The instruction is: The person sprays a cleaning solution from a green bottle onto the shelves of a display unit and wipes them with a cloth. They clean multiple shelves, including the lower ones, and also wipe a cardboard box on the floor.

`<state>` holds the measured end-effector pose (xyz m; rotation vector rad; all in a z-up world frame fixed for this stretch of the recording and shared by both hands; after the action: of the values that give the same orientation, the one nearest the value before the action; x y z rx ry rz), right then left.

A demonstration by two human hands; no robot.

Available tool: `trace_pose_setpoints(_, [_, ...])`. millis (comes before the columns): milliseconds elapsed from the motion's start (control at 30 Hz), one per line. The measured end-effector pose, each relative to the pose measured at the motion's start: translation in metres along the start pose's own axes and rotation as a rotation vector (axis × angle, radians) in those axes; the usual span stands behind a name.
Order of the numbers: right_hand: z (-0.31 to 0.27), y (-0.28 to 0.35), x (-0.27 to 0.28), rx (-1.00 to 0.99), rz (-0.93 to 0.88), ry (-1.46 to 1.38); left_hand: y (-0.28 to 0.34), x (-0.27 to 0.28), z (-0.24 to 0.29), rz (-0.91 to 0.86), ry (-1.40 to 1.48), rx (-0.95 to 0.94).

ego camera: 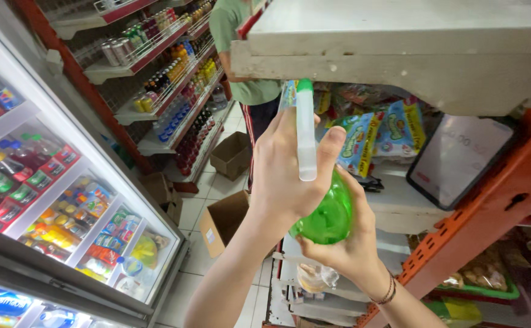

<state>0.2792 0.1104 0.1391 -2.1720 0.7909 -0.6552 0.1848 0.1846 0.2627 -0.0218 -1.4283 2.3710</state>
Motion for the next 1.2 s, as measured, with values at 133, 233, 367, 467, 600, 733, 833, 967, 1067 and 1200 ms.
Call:
trace_pose_setpoints(133, [-0.002,-0.001,-0.014,0.012,-0.024,0.021,0.000,0.015,-0.007,0.006,-0.066,0.033])
trace_pose_setpoints(233, [0.006,0.005,-0.023,0.022,-0.072,-0.048,0.008,0.025,-0.009,0.023,-0.046,0.011])
trace_pose_setpoints(367, [0.031,0.050,-0.029,-0.040,-0.160,-0.125,0.048,0.025,-0.010,-0.018,-0.031,-0.004])
trace_pose_setpoints(467, [0.050,0.103,-0.028,-0.051,-0.182,-0.071,0.093,0.017,-0.019,-0.067,0.029,0.079])
trace_pose_setpoints(600, [0.091,0.176,-0.020,-0.192,-0.180,0.026,0.153,-0.024,-0.057,-0.143,0.051,0.274])
trace_pose_setpoints(733, [0.133,0.220,0.007,-0.345,-0.168,0.104,0.197,-0.074,-0.096,-0.205,0.114,0.376])
trace_pose_setpoints(833, [0.137,0.239,0.036,-0.323,-0.108,0.265,0.214,-0.110,-0.102,-0.256,0.172,0.344])
trace_pose_setpoints(967, [0.141,0.263,0.069,-0.414,-0.011,0.412,0.223,-0.149,-0.089,-0.327,0.237,0.283])
trace_pose_setpoints(1067, [0.140,0.278,0.087,-0.437,0.099,0.335,0.225,-0.173,-0.075,-0.358,0.331,0.248])
trace_pose_setpoints(1200, [0.143,0.291,0.099,-0.496,0.151,0.273,0.228,-0.199,-0.065,-0.433,0.336,0.237])
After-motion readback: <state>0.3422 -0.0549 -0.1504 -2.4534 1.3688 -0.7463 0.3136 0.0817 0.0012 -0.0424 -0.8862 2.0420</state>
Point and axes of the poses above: each hand's wrist, its own y-axis away from the middle knuckle, its own x-axis out of the back of the hand, z = x × y, the point moved 10 cm from there along -y, towards the middle knuckle, and after that the axes turned 10 degrees about y, right-handed, at the moved point
